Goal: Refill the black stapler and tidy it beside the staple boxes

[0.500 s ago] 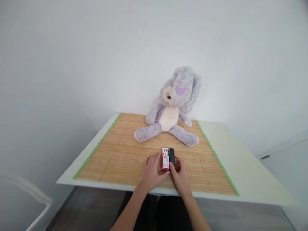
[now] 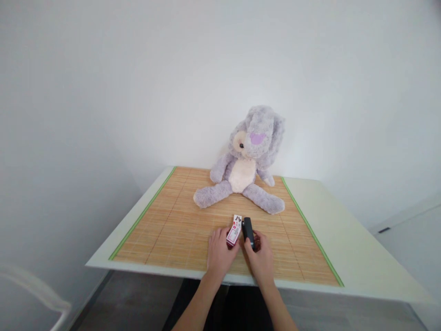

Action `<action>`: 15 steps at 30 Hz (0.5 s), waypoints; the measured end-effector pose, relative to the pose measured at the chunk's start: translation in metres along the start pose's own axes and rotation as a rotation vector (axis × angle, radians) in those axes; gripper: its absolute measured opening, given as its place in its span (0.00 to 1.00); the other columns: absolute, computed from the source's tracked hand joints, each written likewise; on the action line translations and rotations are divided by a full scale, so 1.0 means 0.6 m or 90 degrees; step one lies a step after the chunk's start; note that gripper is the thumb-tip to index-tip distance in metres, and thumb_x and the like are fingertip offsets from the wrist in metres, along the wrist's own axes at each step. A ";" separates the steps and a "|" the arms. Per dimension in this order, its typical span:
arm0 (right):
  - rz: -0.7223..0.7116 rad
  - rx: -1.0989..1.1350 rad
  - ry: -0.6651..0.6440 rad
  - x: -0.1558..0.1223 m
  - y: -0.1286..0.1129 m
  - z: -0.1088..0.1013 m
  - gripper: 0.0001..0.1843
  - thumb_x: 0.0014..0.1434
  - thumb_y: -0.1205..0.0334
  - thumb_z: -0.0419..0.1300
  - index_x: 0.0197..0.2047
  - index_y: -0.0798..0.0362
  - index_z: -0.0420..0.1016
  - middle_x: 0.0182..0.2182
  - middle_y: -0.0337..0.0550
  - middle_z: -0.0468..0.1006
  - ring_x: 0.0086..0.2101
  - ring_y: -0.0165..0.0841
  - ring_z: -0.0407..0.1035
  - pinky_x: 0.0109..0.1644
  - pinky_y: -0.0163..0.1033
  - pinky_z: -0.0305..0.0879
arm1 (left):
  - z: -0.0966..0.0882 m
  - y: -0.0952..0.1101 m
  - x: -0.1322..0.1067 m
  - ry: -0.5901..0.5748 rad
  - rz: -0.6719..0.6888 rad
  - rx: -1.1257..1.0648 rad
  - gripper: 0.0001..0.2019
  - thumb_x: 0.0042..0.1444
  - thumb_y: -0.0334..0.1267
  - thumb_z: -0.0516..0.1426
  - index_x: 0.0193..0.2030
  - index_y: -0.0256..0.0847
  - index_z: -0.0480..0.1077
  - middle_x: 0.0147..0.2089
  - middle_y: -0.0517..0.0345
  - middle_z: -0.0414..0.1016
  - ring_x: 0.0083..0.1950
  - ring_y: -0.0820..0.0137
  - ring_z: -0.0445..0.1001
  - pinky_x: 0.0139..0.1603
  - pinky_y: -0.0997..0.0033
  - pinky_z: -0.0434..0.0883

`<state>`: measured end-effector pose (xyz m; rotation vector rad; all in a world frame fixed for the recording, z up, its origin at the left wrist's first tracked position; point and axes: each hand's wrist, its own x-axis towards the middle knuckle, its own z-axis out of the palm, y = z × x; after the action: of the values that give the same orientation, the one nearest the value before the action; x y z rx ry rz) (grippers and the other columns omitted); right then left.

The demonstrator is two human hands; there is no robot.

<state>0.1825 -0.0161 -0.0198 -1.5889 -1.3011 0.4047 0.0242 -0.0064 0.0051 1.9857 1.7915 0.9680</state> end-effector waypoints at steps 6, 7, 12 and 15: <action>0.001 -0.001 0.001 -0.001 -0.001 -0.001 0.22 0.63 0.48 0.60 0.55 0.52 0.75 0.38 0.43 0.78 0.34 0.37 0.70 0.41 0.42 0.68 | -0.018 -0.028 0.001 0.062 -0.035 0.031 0.14 0.63 0.46 0.59 0.54 0.49 0.73 0.51 0.54 0.76 0.55 0.59 0.71 0.57 0.58 0.66; 0.001 0.000 0.000 -0.001 -0.001 0.000 0.22 0.63 0.48 0.59 0.54 0.52 0.76 0.38 0.43 0.78 0.34 0.37 0.70 0.40 0.42 0.68 | -0.023 -0.035 0.008 0.071 -0.047 0.048 0.15 0.64 0.47 0.58 0.55 0.49 0.74 0.51 0.53 0.76 0.56 0.58 0.71 0.58 0.57 0.66; 0.013 0.004 -0.007 -0.001 0.000 0.001 0.23 0.63 0.47 0.59 0.55 0.51 0.75 0.39 0.43 0.78 0.35 0.37 0.71 0.41 0.43 0.69 | -0.044 -0.061 0.058 0.054 -0.099 0.124 0.17 0.63 0.48 0.58 0.58 0.51 0.75 0.54 0.51 0.76 0.57 0.56 0.70 0.58 0.54 0.65; 0.019 0.005 -0.012 -0.001 0.001 0.001 0.23 0.63 0.46 0.60 0.56 0.51 0.75 0.40 0.44 0.78 0.35 0.38 0.72 0.42 0.44 0.69 | -0.050 -0.065 0.063 0.062 -0.110 0.119 0.18 0.64 0.48 0.57 0.59 0.54 0.74 0.57 0.53 0.74 0.58 0.56 0.70 0.58 0.54 0.65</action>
<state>0.1823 -0.0163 -0.0207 -1.6031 -1.2896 0.4431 -0.0253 0.0307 0.0133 1.8764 2.1372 0.8856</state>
